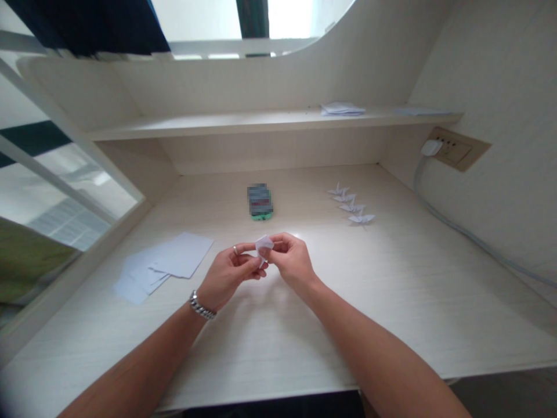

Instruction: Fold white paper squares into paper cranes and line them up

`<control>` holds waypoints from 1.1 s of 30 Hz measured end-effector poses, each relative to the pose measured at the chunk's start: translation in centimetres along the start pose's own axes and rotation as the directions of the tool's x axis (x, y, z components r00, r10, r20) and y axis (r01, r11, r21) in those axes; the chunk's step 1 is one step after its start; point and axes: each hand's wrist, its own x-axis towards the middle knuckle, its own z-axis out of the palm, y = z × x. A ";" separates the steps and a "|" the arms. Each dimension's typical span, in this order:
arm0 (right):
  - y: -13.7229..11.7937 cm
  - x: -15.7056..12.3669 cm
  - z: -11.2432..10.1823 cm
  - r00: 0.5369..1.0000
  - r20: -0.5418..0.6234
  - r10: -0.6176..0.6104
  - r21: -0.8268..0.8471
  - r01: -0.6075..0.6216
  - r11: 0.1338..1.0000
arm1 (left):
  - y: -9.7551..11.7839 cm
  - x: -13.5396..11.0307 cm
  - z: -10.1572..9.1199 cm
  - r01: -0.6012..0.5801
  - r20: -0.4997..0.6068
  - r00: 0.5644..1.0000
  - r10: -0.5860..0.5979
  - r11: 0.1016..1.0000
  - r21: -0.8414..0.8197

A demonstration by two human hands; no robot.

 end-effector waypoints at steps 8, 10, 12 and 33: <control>0.4 0.1 -0.1 1.000 -0.017 0.003 0.001 -0.003 1.000 | 0.1 0.0 0.1 -0.007 -0.018 1.000 0.008 1.000 0.024; 0.4 0.1 -0.1 1.000 -0.027 0.001 -0.004 -0.001 1.000 | 0.1 0.0 0.1 0.003 -0.006 1.000 -0.003 1.000 -0.005; 0.4 0.0 -0.1 0.999 -0.034 -0.003 -0.011 0.002 1.000 | 0.1 0.0 0.1 0.012 0.007 1.000 -0.012 0.999 -0.033; -0.1 0.0 0.0 0.999 -0.033 0.010 -0.048 -0.012 0.999 | 0.5 -0.1 -0.2 0.010 0.089 0.996 -0.013 0.999 0.034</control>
